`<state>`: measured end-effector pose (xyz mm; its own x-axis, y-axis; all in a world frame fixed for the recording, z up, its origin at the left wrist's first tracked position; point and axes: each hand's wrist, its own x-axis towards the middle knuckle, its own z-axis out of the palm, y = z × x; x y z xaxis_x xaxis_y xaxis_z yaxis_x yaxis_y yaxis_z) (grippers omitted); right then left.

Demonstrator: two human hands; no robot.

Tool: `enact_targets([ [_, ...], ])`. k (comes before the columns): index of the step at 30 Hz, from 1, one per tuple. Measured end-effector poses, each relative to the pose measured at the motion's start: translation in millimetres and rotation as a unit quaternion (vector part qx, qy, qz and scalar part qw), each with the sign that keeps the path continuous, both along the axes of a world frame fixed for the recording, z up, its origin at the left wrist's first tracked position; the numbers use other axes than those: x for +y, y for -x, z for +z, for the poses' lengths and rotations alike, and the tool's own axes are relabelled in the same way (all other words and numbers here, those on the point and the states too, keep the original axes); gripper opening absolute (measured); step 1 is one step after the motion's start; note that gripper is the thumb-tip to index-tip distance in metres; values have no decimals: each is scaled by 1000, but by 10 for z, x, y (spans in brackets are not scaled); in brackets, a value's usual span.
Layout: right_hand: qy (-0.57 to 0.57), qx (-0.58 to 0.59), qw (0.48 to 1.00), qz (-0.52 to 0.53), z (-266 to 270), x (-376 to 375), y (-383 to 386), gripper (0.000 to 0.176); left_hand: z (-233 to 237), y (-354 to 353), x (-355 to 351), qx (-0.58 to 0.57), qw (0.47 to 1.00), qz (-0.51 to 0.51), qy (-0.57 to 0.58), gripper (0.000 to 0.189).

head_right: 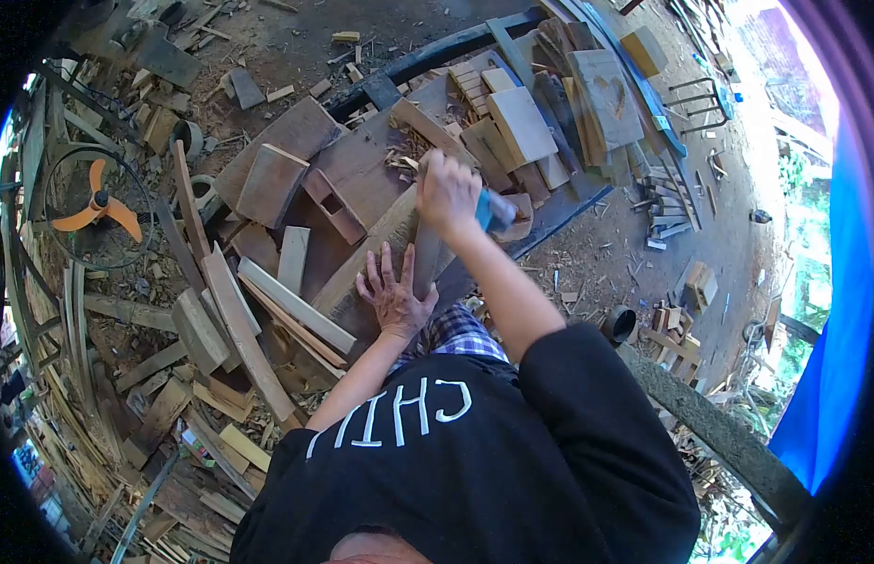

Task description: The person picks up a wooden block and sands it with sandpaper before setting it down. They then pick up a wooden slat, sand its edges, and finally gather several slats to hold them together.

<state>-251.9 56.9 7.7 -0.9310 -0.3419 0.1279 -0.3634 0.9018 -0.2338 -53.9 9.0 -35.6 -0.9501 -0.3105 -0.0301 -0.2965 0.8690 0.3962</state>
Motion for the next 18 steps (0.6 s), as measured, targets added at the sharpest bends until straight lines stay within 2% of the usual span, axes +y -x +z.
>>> enact_targets([
  [3, 4, -13, 1000, -10, 27, -29, 130, 30, 34, 0, -24, -5, 1000, -5, -1, 88],
  [6, 8, -17, 1000, 11, 84, 155, -510, 31, 33, -1, -20, -1, 1000, 1, -19, 86],
  [8, -32, -144, 987, 66, 219, 200, -824, 30, 17, -23, -28, 6, 999, -1, -38, 86],
  [12, 14, -3, 1000, 9, -14, -8, -70, 34, 21, 2, -4, -3, 1000, 3, -9, 88],
  [15, 16, 6, 1000, 5, -49, -42, 137, 34, 30, -4, -13, -4, 1000, 1, -2, 88],
  [18, 25, -24, 999, 17, 45, 117, -520, 30, 18, -3, -13, 8, 1000, 4, -12, 86],
])
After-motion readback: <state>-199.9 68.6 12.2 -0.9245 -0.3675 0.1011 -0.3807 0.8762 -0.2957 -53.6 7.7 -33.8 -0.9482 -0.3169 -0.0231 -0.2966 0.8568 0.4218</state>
